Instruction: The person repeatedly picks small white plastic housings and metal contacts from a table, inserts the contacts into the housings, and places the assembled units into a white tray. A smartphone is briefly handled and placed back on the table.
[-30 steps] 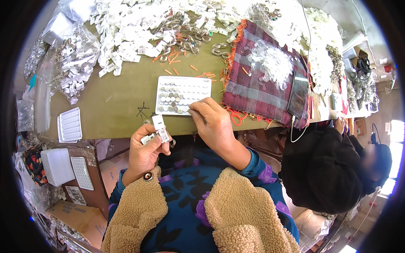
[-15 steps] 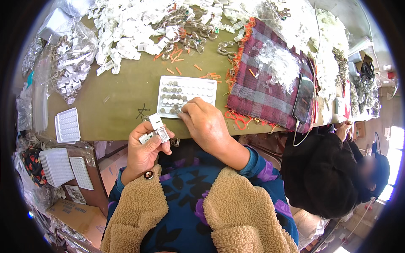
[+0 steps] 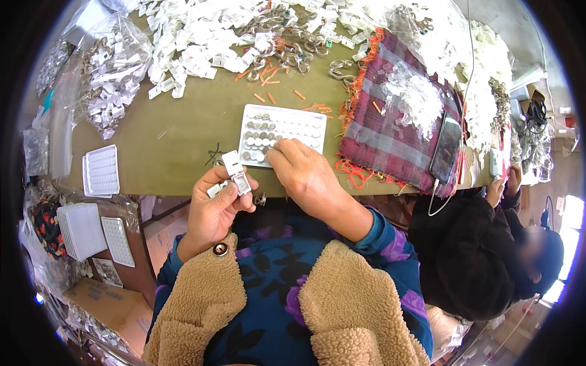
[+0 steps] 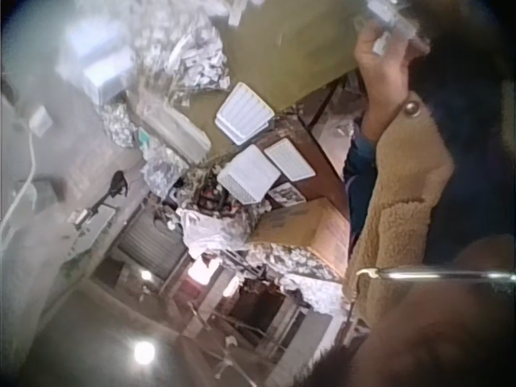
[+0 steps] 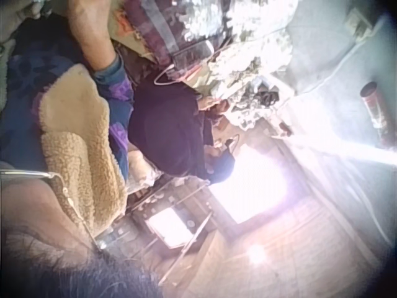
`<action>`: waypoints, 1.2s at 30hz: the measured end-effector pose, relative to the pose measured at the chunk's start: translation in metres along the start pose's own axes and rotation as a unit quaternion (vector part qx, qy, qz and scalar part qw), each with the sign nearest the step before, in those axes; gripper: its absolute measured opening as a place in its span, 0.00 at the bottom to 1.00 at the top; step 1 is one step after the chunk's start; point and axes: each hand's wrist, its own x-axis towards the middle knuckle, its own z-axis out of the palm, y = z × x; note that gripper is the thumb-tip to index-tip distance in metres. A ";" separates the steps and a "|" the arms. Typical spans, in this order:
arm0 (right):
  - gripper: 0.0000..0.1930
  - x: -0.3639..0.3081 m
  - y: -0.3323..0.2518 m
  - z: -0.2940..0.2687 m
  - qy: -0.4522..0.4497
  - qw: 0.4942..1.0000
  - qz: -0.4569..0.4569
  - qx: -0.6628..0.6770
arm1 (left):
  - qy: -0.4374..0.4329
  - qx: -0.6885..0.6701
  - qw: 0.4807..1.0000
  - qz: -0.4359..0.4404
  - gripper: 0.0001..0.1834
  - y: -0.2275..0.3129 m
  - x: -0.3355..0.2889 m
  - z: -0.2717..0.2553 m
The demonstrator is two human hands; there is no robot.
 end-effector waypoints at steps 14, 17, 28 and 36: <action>0.10 -0.008 -0.054 -0.008 0.086 0.972 0.028 0.216 | 0.007 -0.049 0.999 0.002 0.12 -0.012 -0.019 0.005; 0.10 -0.011 -0.061 -0.008 0.102 0.975 0.028 0.194 | 0.000 -0.058 0.998 -0.009 0.11 -0.014 -0.022 0.004; 0.09 -0.014 -0.063 -0.014 0.067 0.975 0.048 0.206 | -0.020 -0.084 0.996 -0.020 0.10 -0.016 -0.025 0.001; 0.11 -0.014 -0.063 -0.014 0.058 0.976 0.034 0.207 | -0.003 -0.080 0.996 -0.034 0.10 -0.016 -0.023 0.002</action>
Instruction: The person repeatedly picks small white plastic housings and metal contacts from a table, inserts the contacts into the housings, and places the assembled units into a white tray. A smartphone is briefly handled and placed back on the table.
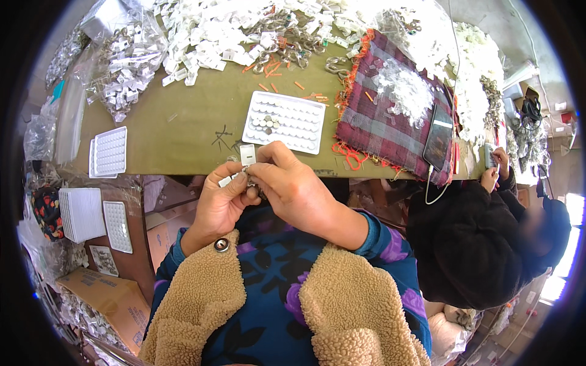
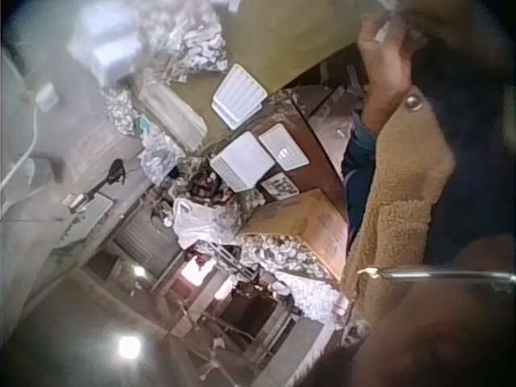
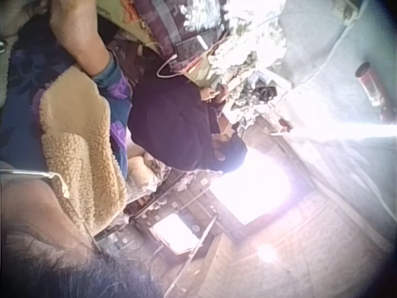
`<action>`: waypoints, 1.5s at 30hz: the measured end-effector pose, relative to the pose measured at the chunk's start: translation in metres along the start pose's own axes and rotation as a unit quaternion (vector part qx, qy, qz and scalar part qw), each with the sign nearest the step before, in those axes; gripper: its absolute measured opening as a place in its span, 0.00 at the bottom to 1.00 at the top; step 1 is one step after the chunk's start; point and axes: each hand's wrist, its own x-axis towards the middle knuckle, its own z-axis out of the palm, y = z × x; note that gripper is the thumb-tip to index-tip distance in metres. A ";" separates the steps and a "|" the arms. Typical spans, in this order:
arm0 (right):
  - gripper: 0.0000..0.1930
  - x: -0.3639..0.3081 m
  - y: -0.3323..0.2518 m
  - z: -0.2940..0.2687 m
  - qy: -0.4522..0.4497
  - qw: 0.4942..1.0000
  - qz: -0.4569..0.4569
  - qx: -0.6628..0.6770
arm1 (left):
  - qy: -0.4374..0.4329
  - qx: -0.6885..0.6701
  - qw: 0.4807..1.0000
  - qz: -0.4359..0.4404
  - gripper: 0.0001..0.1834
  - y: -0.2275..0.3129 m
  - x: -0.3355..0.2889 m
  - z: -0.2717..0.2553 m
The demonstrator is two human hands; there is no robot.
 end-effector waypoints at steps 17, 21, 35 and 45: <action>0.13 0.005 0.025 0.008 0.057 0.994 -0.093 0.004 | -0.003 0.001 1.000 0.009 0.10 0.000 0.002 -0.002; 0.13 0.005 0.031 0.005 0.027 0.996 -0.080 0.032 | 0.007 0.019 1.000 0.000 0.10 -0.002 0.004 -0.001; 0.20 -0.009 0.023 0.009 0.059 0.986 -0.148 -0.056 | 0.107 0.104 0.988 0.036 0.08 0.003 -0.001 0.013; 0.12 0.012 0.065 0.000 0.097 0.984 0.045 -0.142 | 0.071 0.117 0.991 0.004 0.11 0.009 0.001 0.006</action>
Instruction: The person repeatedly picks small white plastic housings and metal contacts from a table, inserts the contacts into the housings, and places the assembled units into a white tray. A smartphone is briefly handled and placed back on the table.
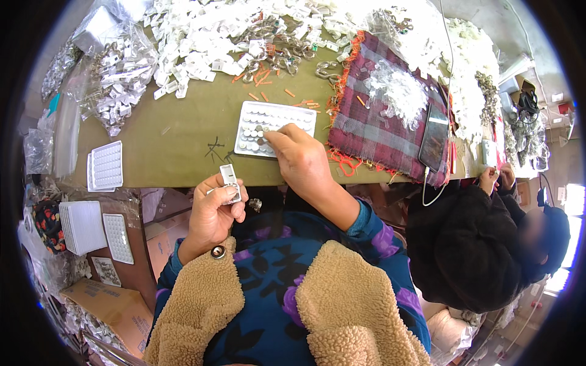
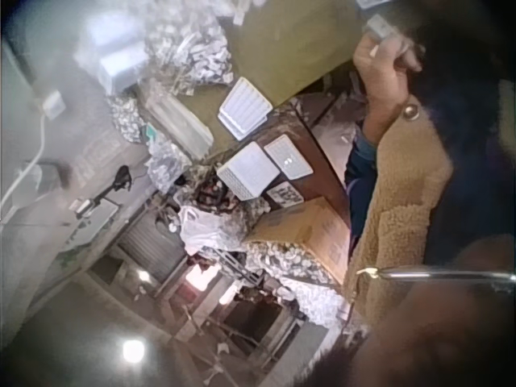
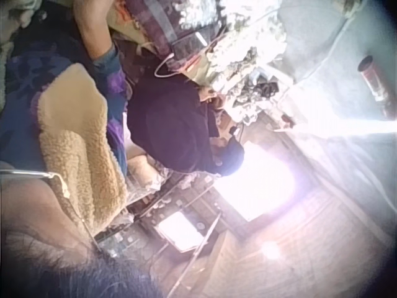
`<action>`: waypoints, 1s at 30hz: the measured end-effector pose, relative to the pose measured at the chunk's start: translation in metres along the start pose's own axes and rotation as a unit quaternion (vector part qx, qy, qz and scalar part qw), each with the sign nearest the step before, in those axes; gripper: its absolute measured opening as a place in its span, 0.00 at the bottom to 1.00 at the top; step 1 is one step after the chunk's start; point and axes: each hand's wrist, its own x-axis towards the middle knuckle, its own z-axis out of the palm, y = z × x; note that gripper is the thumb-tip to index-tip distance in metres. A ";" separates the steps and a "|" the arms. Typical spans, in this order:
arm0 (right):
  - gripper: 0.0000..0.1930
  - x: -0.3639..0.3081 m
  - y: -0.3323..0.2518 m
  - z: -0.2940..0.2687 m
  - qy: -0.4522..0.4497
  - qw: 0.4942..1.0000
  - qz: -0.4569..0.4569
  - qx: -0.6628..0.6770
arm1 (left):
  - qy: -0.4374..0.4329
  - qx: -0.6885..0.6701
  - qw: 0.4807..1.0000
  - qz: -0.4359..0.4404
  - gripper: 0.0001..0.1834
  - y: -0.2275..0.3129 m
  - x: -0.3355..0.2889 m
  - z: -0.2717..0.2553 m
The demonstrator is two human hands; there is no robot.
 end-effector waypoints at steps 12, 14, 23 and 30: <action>0.08 0.008 0.007 0.002 -0.046 0.995 -0.074 -0.048 | -0.038 -0.047 0.998 0.000 0.14 0.004 0.008 -0.002; 0.08 0.007 -0.003 -0.002 -0.067 0.997 -0.016 0.022 | -0.033 -0.054 0.998 -0.008 0.12 0.003 0.008 -0.002; 0.08 -0.007 -0.049 -0.005 -0.033 0.988 -0.035 0.145 | -0.032 -0.105 0.994 0.003 0.07 -0.005 0.007 -0.001; 0.09 0.006 -0.043 -0.023 -0.212 0.962 -0.105 0.137 | -0.007 -0.056 0.998 -0.013 0.04 -0.008 0.000 0.003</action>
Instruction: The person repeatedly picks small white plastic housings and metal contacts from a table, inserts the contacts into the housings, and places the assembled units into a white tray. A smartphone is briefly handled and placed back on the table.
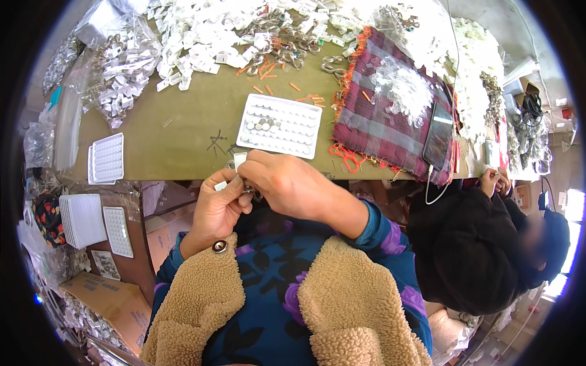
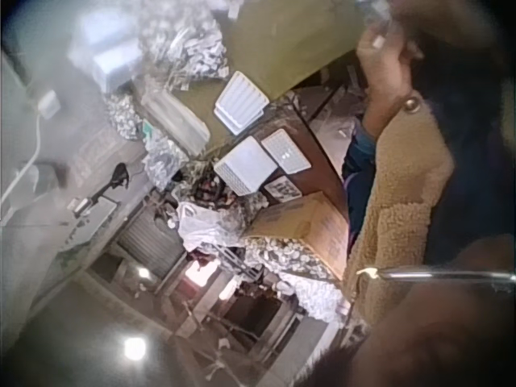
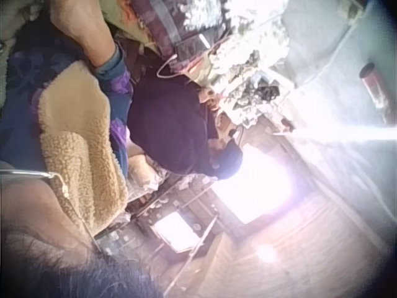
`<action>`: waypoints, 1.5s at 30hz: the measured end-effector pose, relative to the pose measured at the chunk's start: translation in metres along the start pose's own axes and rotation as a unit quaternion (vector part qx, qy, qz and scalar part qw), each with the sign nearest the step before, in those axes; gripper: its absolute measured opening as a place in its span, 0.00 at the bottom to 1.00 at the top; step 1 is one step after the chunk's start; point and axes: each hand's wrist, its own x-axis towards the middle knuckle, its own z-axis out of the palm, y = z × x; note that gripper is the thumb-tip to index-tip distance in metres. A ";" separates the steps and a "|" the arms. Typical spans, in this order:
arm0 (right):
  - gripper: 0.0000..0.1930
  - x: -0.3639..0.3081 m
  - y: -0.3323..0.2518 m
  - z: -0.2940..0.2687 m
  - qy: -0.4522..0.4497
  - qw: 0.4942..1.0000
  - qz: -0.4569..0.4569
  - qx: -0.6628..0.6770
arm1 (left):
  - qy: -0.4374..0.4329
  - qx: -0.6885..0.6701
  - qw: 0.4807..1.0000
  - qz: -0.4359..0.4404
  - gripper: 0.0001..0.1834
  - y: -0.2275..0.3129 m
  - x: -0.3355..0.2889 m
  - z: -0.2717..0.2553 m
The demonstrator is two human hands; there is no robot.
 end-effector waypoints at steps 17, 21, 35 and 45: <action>0.15 -0.014 -0.006 0.023 0.195 0.954 0.002 0.229 | -0.022 0.017 0.998 0.050 0.07 0.016 -0.007 0.008; 0.12 -0.010 -0.002 0.022 0.174 0.892 0.235 0.346 | -0.040 0.057 0.998 -0.004 0.07 0.013 -0.003 0.010; 0.17 -0.020 0.005 0.003 0.115 0.985 -0.013 0.128 | -0.119 -0.119 0.979 -0.116 0.22 0.000 0.006 0.000; 0.13 -0.024 0.012 0.012 0.238 0.937 -0.218 -0.136 | -0.097 -0.078 0.987 -0.098 0.18 -0.009 0.006 0.005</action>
